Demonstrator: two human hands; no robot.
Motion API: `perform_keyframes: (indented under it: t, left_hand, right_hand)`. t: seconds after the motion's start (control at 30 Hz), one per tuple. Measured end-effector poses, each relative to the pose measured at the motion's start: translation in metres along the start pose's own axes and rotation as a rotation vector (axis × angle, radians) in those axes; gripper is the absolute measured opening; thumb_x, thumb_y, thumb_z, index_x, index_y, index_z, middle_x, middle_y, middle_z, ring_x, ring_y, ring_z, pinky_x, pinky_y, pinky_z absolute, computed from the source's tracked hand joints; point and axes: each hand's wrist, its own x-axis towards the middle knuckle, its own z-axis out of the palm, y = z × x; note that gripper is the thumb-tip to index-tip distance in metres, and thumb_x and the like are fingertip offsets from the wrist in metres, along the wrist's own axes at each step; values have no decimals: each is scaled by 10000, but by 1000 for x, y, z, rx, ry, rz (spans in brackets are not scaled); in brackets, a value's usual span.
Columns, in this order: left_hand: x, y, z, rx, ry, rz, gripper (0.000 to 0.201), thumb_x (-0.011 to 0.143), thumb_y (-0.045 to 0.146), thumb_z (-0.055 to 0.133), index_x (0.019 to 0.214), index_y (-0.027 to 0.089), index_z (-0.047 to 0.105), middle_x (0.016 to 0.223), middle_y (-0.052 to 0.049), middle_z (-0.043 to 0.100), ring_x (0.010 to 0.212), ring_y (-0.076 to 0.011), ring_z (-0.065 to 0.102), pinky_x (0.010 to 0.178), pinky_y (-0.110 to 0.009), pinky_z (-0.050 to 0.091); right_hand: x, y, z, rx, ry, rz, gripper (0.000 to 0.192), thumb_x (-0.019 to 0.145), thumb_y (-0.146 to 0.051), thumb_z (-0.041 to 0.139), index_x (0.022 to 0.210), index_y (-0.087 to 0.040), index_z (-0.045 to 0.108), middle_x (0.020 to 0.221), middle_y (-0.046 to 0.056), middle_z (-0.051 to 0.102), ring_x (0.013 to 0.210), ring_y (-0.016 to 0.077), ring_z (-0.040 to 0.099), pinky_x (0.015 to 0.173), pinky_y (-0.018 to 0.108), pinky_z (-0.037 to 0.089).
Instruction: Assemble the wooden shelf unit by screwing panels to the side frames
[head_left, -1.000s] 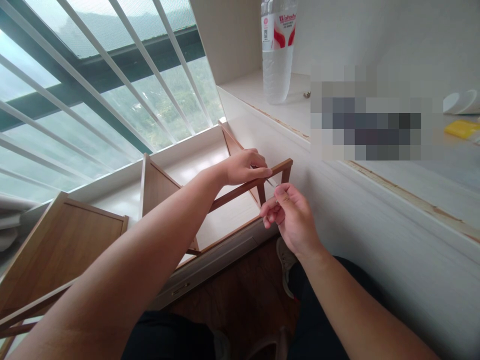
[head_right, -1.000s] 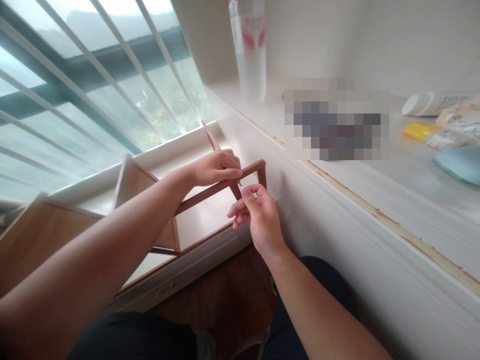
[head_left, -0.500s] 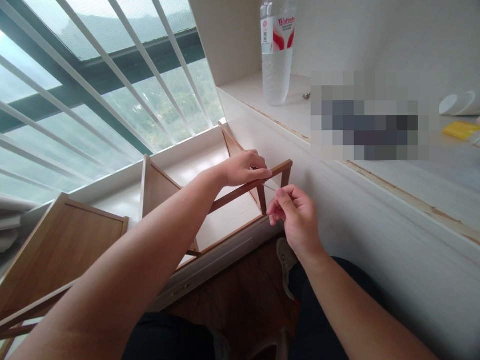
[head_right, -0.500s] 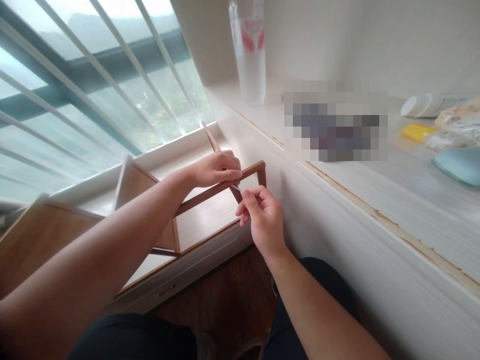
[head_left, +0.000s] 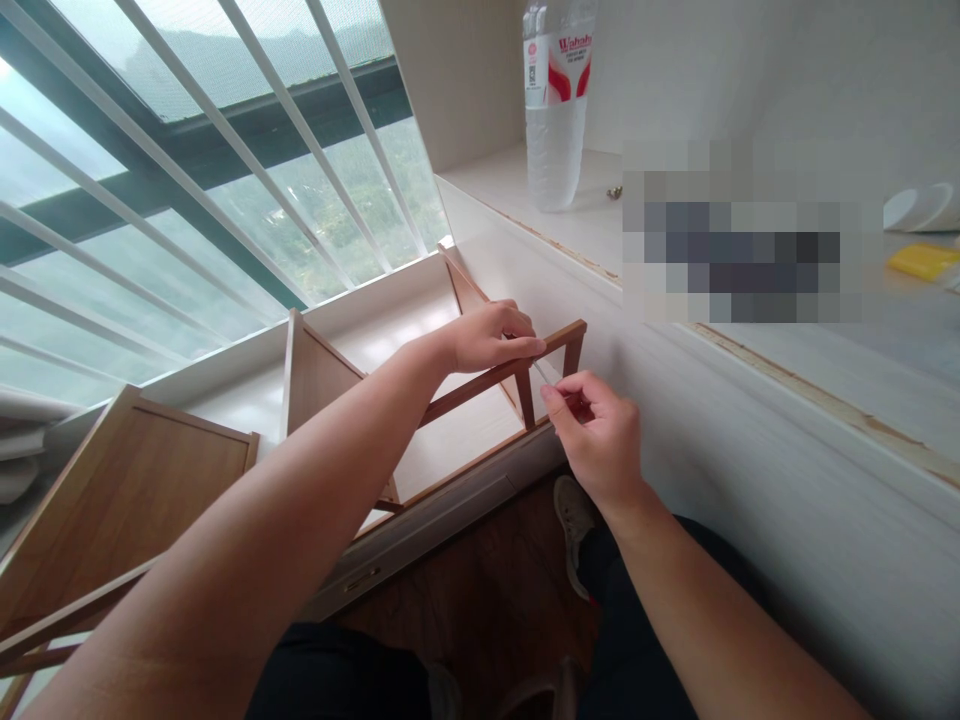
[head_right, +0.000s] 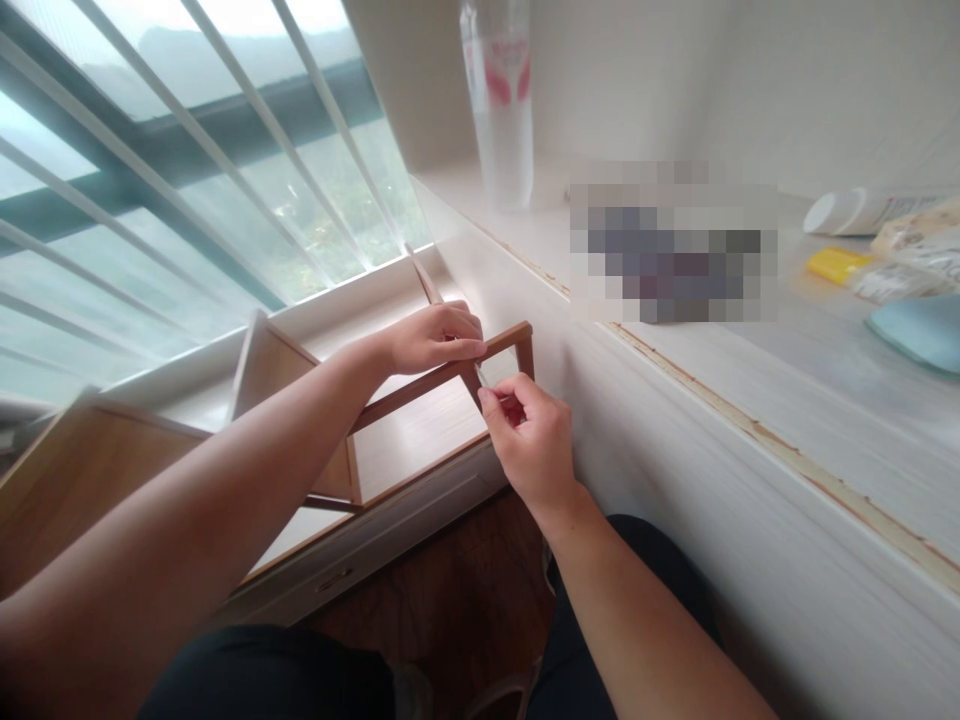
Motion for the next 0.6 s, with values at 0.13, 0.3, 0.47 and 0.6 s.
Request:
perform_keyframes:
  t: [0.13, 0.3, 0.47, 0.6]
  left_hand:
    - [0, -1, -1, -5, -32, 17, 459, 937, 467, 539, 565, 206, 476, 574, 2, 493, 638, -145, 434, 809, -302, 428]
    - [0, 1, -2, -8, -35, 28, 448, 937, 449, 537, 567, 203, 481, 581, -5, 502, 634, -148, 431, 806, -317, 421]
    - [1, 1, -2, 4, -37, 67, 458, 963, 440, 512, 577, 192, 516, 602, -27, 547, 647, -155, 452, 775, -323, 408]
    - [1, -3, 0, -3, -45, 95, 501, 982, 458, 508, 561, 187, 507, 587, -29, 545, 602, -141, 446, 708, -318, 393]
  right_hand:
    - [1, -2, -1, -53, 10, -40, 234, 952, -364, 666, 774, -214, 643, 631, -24, 625, 542, 141, 571, 580, 270, 480]
    - [3, -2, -2, -93, 26, -83, 213, 945, -314, 674, 760, -214, 640, 629, -28, 619, 547, 137, 564, 590, 269, 466]
    - [5, -3, -3, -183, 73, -188, 172, 944, -269, 677, 783, -215, 644, 668, -13, 641, 578, 146, 567, 623, 280, 475]
    - [7, -5, -3, -252, 89, -280, 164, 963, -237, 655, 801, -214, 644, 706, 4, 649, 612, 153, 564, 653, 288, 479]
